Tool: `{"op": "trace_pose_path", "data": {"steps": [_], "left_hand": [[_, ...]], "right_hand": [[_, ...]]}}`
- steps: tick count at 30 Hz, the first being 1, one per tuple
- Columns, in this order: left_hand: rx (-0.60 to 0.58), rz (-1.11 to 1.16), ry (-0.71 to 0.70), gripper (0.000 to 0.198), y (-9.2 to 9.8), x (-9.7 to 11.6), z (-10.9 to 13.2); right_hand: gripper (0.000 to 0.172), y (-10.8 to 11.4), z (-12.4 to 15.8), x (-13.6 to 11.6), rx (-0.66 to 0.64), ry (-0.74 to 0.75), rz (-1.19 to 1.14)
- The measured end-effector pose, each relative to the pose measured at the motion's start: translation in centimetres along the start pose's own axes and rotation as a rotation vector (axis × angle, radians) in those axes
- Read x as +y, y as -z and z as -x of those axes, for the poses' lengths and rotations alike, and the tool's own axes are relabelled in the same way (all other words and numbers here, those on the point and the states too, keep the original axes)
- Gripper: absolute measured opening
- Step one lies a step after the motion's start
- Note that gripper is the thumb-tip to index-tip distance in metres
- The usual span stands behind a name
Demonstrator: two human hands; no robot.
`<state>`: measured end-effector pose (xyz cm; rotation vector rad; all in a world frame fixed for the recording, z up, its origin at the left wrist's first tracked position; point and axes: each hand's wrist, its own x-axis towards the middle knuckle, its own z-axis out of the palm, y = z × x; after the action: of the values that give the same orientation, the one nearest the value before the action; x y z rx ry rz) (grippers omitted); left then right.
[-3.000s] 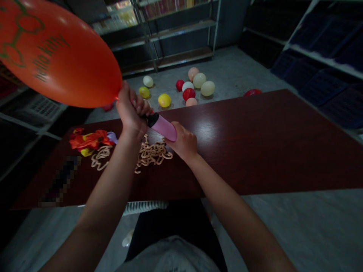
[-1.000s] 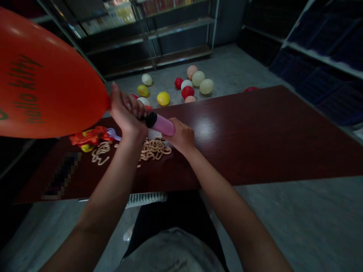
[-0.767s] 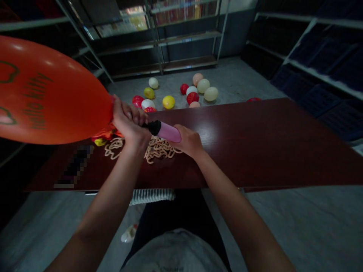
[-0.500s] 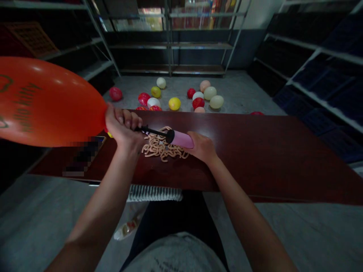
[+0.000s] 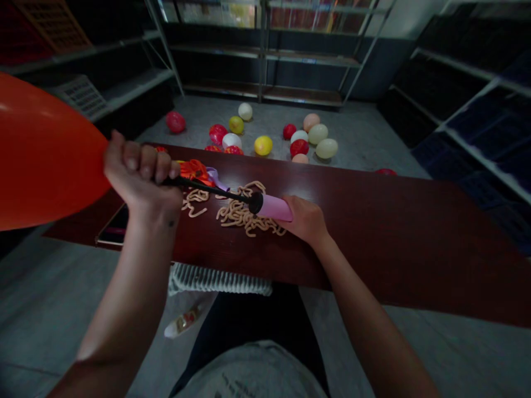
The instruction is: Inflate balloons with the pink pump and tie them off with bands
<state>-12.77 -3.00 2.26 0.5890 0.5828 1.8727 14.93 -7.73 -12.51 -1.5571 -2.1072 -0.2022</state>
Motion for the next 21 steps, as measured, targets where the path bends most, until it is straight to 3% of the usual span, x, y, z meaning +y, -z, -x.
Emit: {"op": "trace_pose_path", "data": {"steps": [6,11,16,21], "left_hand": [[-0.114,-0.068,-0.139,0.055,-5.5,-2.1,0.6],[-0.194,-0.066,-0.177,0.057,-8.5,-5.0,2.2],[-0.223,-0.132,-0.111,0.059,-10.2,-9.7,4.1],[-0.255,-0.124,-0.026,0.061,-9.9,-14.5,5.5]], "right_hand": [[0.049,-0.3,0.1,0.8,0.152,-0.146,-0.076],[0.044,-0.1,-0.2,1.1,0.231,-0.267,-0.188],[0.04,0.2,-0.4,0.9,0.249,-0.323,-0.285],[0.041,0.1,-0.5,1.0,0.28,-0.391,-0.287]]}}
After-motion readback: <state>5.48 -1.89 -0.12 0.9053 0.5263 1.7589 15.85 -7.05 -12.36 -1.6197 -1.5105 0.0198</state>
